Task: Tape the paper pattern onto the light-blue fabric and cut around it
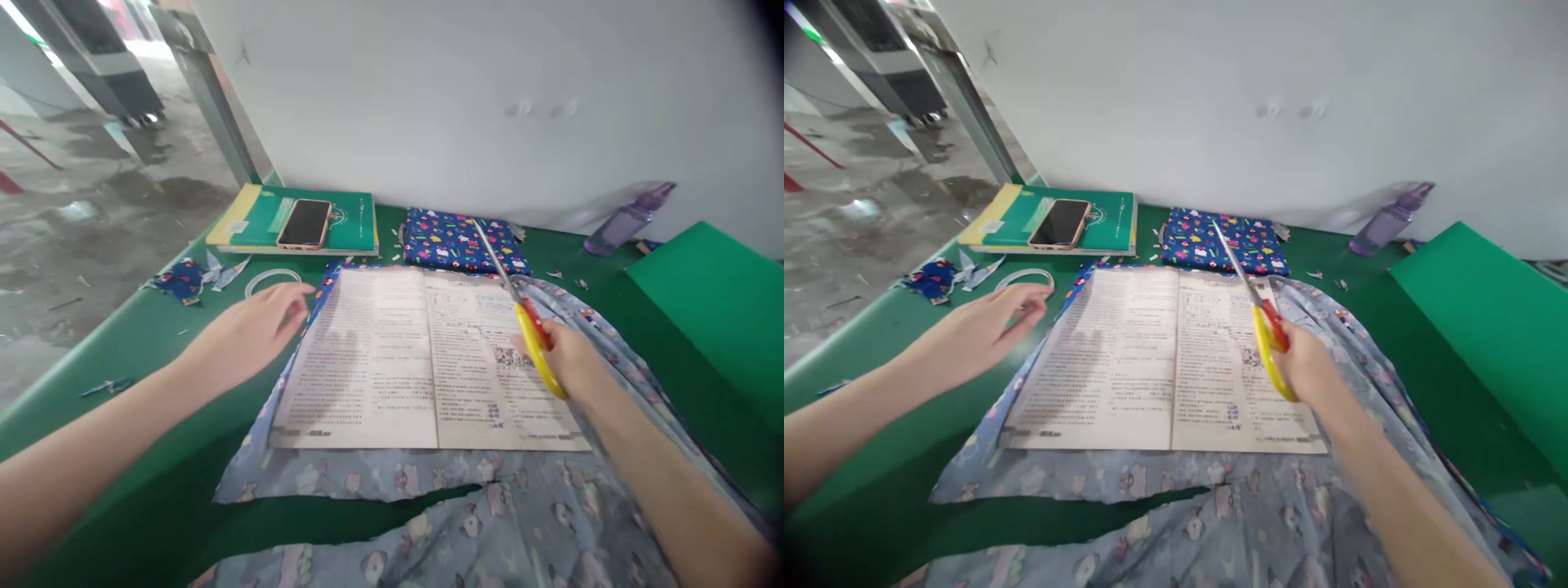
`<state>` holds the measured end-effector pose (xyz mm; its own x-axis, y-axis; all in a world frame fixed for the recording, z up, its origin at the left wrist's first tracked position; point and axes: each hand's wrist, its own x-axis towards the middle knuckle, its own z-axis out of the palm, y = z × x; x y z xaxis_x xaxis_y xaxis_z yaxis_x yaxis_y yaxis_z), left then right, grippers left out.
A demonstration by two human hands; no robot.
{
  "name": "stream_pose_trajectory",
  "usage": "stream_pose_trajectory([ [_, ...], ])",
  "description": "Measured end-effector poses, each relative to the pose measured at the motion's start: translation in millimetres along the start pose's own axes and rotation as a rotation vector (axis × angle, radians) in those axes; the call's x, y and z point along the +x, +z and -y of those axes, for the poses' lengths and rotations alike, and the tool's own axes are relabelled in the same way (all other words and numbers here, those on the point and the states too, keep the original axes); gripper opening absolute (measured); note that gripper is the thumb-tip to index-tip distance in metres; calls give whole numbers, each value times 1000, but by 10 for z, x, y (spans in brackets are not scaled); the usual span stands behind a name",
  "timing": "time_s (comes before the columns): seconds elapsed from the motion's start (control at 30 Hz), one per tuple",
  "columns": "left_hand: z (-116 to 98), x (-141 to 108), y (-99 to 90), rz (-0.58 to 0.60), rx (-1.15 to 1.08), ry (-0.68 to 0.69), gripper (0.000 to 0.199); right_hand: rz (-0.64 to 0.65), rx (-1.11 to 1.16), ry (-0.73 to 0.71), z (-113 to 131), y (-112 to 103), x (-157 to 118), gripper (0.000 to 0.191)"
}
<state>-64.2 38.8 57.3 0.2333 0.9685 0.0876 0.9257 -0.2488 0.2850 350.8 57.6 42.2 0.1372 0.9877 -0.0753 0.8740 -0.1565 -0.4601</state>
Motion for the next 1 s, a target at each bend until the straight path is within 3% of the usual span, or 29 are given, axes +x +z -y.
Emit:
stream_pose_trajectory([
  [0.1,292,-120,130,-13,201,62,39,-209,-408,88,-267,-263,137,26],
  [0.17,366,-211,243,2,224,83,35,-282,-539,179,-418,-364,178,32],
  [0.27,402,-294,434,-50,176,99,34,-289,-529,228,-629,-372,213,37],
  [0.43,389,-293,620,-103,109,80,33,-266,-360,219,-878,-174,288,30],
  [0.63,233,-249,605,-108,13,22,28,-234,-315,216,-896,-61,335,26],
  [0.73,180,-229,598,-94,0,11,26,-230,-393,201,-881,-109,310,27],
  [0.9,148,-228,592,-96,73,25,29,-334,-555,232,-894,-223,282,30],
  [1.0,101,-264,621,-113,148,61,35,-261,-532,233,-897,-214,284,33],
])
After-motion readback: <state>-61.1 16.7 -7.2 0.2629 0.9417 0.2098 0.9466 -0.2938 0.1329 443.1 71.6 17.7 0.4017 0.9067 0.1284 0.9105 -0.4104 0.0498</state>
